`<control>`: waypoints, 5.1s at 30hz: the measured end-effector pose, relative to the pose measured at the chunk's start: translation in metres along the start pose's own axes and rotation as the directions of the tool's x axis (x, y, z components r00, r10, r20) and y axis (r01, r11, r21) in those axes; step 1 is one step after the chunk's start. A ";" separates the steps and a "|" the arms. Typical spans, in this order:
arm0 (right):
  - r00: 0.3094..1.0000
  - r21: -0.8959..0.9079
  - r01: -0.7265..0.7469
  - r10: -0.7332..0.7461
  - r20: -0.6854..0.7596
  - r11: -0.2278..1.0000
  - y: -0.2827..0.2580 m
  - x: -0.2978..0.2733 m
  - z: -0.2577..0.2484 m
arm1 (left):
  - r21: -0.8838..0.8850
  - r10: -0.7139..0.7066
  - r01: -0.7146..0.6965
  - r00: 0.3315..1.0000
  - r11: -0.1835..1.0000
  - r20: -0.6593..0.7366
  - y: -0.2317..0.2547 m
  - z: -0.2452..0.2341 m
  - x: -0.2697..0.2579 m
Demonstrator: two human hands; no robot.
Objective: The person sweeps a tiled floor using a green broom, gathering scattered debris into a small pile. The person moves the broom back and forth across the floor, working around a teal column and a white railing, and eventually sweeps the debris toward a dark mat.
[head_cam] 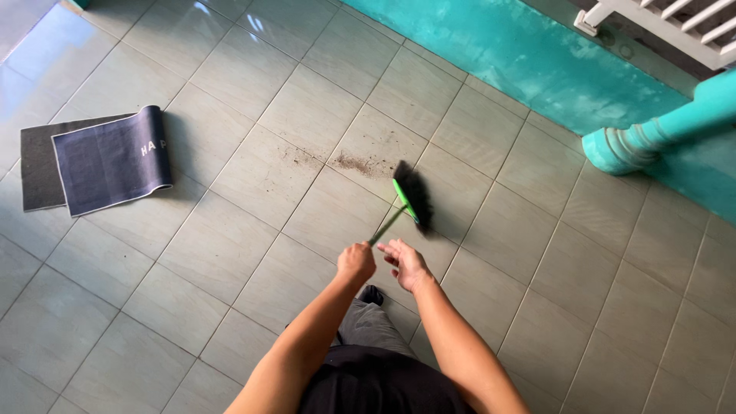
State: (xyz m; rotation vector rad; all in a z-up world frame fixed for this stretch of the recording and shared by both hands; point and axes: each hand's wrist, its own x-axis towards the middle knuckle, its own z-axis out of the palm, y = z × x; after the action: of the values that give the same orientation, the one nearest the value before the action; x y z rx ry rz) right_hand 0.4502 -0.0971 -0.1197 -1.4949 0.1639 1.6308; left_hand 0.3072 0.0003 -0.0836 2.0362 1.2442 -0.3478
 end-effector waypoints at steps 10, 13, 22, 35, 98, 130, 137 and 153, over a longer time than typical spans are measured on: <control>0.967 -0.019 0.253 -0.253 0.018 0.967 -0.072 -0.060 0.010 | -0.169 -0.220 0.180 0.940 0.969 -0.260 -0.055 -0.060 -0.007; 0.948 0.006 0.319 -0.319 -0.018 0.948 -0.074 -0.076 0.003 | -0.239 -0.191 0.109 0.917 0.965 -0.350 -0.044 -0.076 -0.030; 0.935 0.049 0.339 -0.330 -0.133 0.940 -0.070 -0.094 -0.036 | -0.114 0.034 -0.070 0.957 0.991 -0.289 0.006 -0.077 -0.053; 0.915 0.151 0.296 -0.235 -0.329 0.943 -0.053 -0.053 -0.092 | 0.168 0.144 -0.152 0.988 0.974 0.059 0.012 -0.032 0.017; 0.801 -0.273 0.428 -0.501 -0.327 0.862 -0.259 0.044 -0.028 | 0.018 0.325 -0.327 0.932 0.945 -0.158 0.092 -0.217 0.212; 0.812 -0.403 0.494 -0.575 -0.102 0.770 -0.520 0.127 -0.168 | 0.095 0.173 -0.157 0.963 0.983 -0.207 0.305 -0.291 0.338; 0.826 -0.430 0.405 -0.525 -0.207 0.807 -0.512 0.137 -0.218 | 0.068 0.268 -0.263 0.961 0.962 -0.076 0.370 -0.220 0.391; 0.899 -0.508 0.384 -0.437 0.016 0.771 -0.546 0.200 -0.144 | 0.110 -0.304 0.316 0.946 0.942 -0.116 0.220 -0.290 0.431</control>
State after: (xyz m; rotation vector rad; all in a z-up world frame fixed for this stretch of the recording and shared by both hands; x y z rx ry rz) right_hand 0.9446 0.2385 -0.0825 -1.8451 -0.5476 1.2806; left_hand 0.6723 0.4263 -0.0225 1.9801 1.6481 -0.4913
